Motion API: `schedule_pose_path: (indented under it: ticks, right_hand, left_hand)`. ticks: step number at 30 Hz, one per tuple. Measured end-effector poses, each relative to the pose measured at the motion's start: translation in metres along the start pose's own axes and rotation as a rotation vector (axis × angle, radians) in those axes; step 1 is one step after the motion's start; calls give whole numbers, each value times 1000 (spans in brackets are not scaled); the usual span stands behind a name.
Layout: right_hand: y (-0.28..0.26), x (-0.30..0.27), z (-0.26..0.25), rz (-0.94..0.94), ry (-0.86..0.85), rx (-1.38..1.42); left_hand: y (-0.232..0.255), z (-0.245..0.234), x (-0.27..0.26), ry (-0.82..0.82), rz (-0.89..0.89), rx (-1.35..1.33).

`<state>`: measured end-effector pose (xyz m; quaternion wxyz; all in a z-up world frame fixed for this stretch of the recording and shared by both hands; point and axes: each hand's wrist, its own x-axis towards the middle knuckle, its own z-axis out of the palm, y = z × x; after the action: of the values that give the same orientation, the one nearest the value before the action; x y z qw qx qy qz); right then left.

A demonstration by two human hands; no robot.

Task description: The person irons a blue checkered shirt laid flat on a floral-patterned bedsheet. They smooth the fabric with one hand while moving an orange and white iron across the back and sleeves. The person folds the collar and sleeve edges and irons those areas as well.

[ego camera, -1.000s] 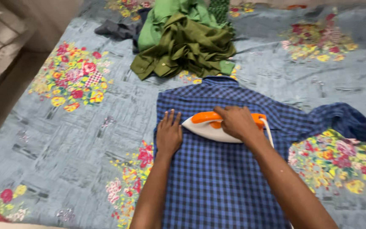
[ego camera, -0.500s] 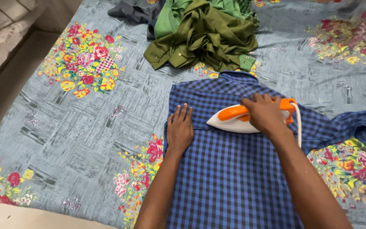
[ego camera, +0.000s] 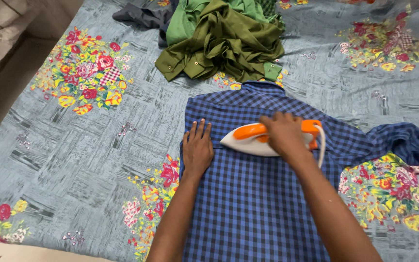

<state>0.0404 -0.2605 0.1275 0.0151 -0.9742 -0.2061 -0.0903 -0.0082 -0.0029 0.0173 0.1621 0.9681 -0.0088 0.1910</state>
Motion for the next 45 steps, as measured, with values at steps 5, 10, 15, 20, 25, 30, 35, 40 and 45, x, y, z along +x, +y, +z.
schedule_pose_path:
  ticks: [5,10,15,20,25,30,35,40,45]
  right_hand:
    - [15,-2,2,117,46,1]
    - [-4,4,1,46,33,-46]
    - [-37,11,0,19,61,-28]
    - [-50,7,1,98,77,-67]
    - [-47,23,2,24,-47,10]
    - [-67,60,16,-27,-89,94]
    - [-83,78,28,-68,1,88]
    - [-73,61,19,-45,-119,121]
    - [-75,53,17,-4,-142,139]
  left_hand:
    - [1,0,2,9,8,-8]
    - [0,1,0,5,-6,-26]
    - [-1,1,1,-31,-13,-15]
    - [2,-1,0,3,-18,-18]
    - [3,-6,1,22,-32,10]
    - [9,-13,4,16,-80,37]
    - [8,-15,3,23,-94,37]
    - [9,-14,4,3,-121,27]
    - [8,-10,6,-9,-154,19]
